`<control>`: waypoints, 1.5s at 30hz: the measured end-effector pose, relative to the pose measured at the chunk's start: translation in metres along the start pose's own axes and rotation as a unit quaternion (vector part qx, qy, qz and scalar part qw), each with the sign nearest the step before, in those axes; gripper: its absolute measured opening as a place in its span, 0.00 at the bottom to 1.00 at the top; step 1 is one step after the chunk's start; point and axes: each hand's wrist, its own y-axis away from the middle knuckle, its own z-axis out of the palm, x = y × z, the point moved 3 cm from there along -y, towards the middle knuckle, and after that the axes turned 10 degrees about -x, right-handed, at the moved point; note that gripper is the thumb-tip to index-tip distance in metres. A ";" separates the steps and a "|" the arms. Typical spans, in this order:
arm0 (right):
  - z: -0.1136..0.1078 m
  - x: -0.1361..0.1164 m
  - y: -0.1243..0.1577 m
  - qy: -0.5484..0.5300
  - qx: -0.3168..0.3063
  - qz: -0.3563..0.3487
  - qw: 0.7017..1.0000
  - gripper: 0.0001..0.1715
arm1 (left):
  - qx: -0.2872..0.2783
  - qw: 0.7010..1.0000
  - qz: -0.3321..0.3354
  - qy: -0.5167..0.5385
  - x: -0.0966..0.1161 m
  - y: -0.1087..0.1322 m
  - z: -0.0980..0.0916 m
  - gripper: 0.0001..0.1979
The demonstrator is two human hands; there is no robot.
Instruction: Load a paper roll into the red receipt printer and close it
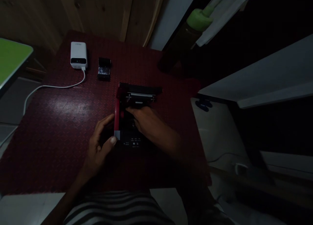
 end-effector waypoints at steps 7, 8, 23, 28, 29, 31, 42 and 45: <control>0.005 0.016 0.029 -0.068 0.073 -0.173 0.980 0.32 | 0.070 0.994 0.033 -0.080 0.032 -0.047 -0.013 0.25; 0.005 0.016 0.036 -0.073 0.084 -0.191 0.975 0.32 | 0.074 0.992 0.055 -0.084 0.038 -0.060 -0.014 0.25; 0.059 -0.014 0.078 0.113 0.458 -0.139 0.871 0.12 | 0.084 0.996 0.008 -0.026 0.038 -0.055 0.010 0.26; 0.064 -0.012 0.081 0.099 0.462 -0.108 0.875 0.10 | 0.039 0.990 -0.123 0.061 0.028 -0.032 0.018 0.39; 0.065 -0.011 0.081 0.091 0.459 -0.111 0.877 0.11 | 0.036 0.989 -0.130 0.066 0.029 -0.031 0.019 0.39; 0.066 -0.009 0.079 0.074 0.449 -0.117 0.883 0.12 | 0.039 0.989 -0.131 0.063 0.031 -0.031 0.018 0.38; 0.066 -0.008 0.080 0.013 0.427 -0.121 0.896 0.14 | 0.044 0.983 -0.136 0.116 0.021 -0.026 0.015 0.36; 0.072 0.000 0.091 -0.037 0.445 -0.090 0.890 0.20 | 0.037 0.982 -0.122 0.139 0.015 -0.018 0.009 0.32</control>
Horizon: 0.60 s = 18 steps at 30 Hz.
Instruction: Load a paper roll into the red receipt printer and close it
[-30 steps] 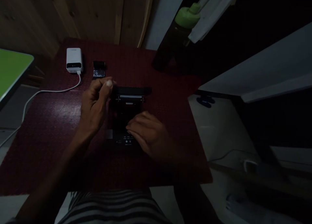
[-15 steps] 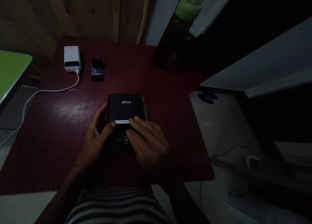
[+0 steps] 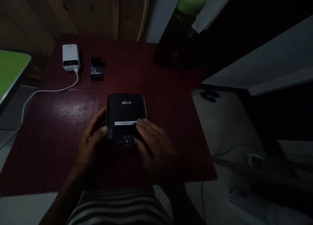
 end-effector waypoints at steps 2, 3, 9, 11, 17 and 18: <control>-0.003 0.005 0.012 -0.007 0.032 0.041 0.999 0.22 | 0.000 1.000 0.007 -0.016 -0.001 0.005 -0.004 0.31; -0.004 0.007 0.017 -0.008 0.048 0.060 0.997 0.22 | 0.007 1.000 0.004 -0.028 -0.001 0.006 -0.005 0.32; -0.001 0.011 0.036 0.027 0.109 0.108 0.988 0.21 | 0.031 0.997 0.004 -0.069 0.004 0.010 -0.002 0.30; -0.001 0.012 0.037 0.038 0.124 0.112 0.985 0.21 | 0.042 0.996 0.001 -0.078 0.004 0.009 0.000 0.30; -0.003 0.018 0.034 0.047 0.124 0.111 0.985 0.24 | 0.062 0.997 -0.026 -0.044 0.004 0.009 0.005 0.32; -0.002 0.019 0.034 0.044 0.121 0.112 0.985 0.24 | 0.061 0.997 -0.030 -0.041 0.005 0.009 0.006 0.32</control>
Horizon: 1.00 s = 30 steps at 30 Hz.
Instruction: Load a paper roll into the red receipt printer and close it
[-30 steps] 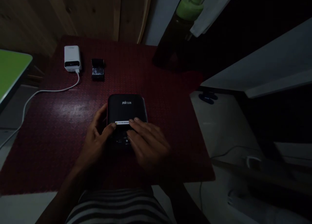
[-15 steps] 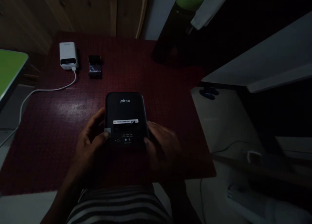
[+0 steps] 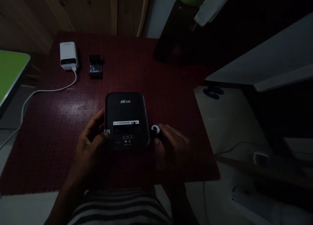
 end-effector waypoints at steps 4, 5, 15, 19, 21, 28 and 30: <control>0.004 0.002 -0.001 -0.015 -0.002 0.000 1.000 0.23 | -0.002 1.000 -0.002 0.006 0.001 0.000 0.000 0.31; 0.005 0.001 -0.002 -0.016 -0.003 0.001 1.000 0.23 | -0.003 1.000 -0.002 0.008 0.001 0.000 0.000 0.31; 0.004 0.002 -0.009 -0.013 0.008 0.002 1.000 0.22 | -0.022 0.999 0.026 -0.034 0.000 0.001 0.003 0.32; -0.004 0.002 -0.019 -0.015 -0.006 -0.005 1.000 0.21 | -0.039 0.997 0.057 -0.026 -0.009 0.003 -0.004 0.31; -0.005 -0.002 -0.029 -0.013 -0.022 -0.026 0.999 0.21 | -0.052 0.994 0.078 -0.047 -0.013 0.003 -0.006 0.32; 0.029 -0.031 -0.093 0.044 -0.237 -0.188 0.952 0.16 | -0.057 0.975 0.157 -0.145 -0.020 0.002 -0.002 0.37; 0.045 -0.040 -0.110 0.112 -0.364 -0.162 0.911 0.14 | -0.056 0.974 0.162 -0.150 -0.022 0.001 -0.002 0.37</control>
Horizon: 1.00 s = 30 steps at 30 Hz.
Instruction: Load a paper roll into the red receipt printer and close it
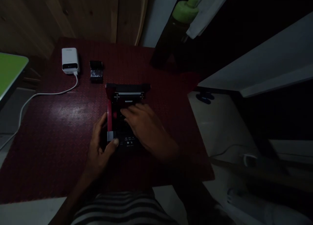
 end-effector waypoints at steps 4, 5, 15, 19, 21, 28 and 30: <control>-0.002 -0.008 -0.028 0.048 -0.134 0.057 0.988 0.15 | -0.007 1.000 0.014 -0.011 -0.007 -0.001 -0.003 0.38; -0.002 -0.010 -0.031 0.055 -0.141 0.062 0.987 0.16 | -0.011 1.000 0.019 -0.013 -0.009 -0.002 -0.004 0.39; -0.006 -0.008 -0.030 0.063 -0.145 0.050 0.986 0.15 | -0.020 1.000 0.021 0.002 -0.012 -0.006 -0.005 0.40; -0.010 -0.014 -0.018 0.085 -0.103 0.038 0.990 0.12 | -0.020 0.999 0.031 -0.001 -0.013 -0.005 -0.006 0.39; -0.015 -0.013 -0.005 0.076 -0.057 0.016 0.995 0.11 | -0.020 0.999 0.028 -0.003 -0.013 -0.005 -0.006 0.40; -0.044 0.052 0.061 -0.243 0.131 0.050 0.960 0.13 | -0.004 1.000 0.018 -0.001 -0.016 -0.005 -0.006 0.39; -0.034 0.083 0.072 -0.311 0.200 0.130 0.920 0.14 | 0.001 1.000 0.010 -0.006 -0.017 -0.004 -0.006 0.40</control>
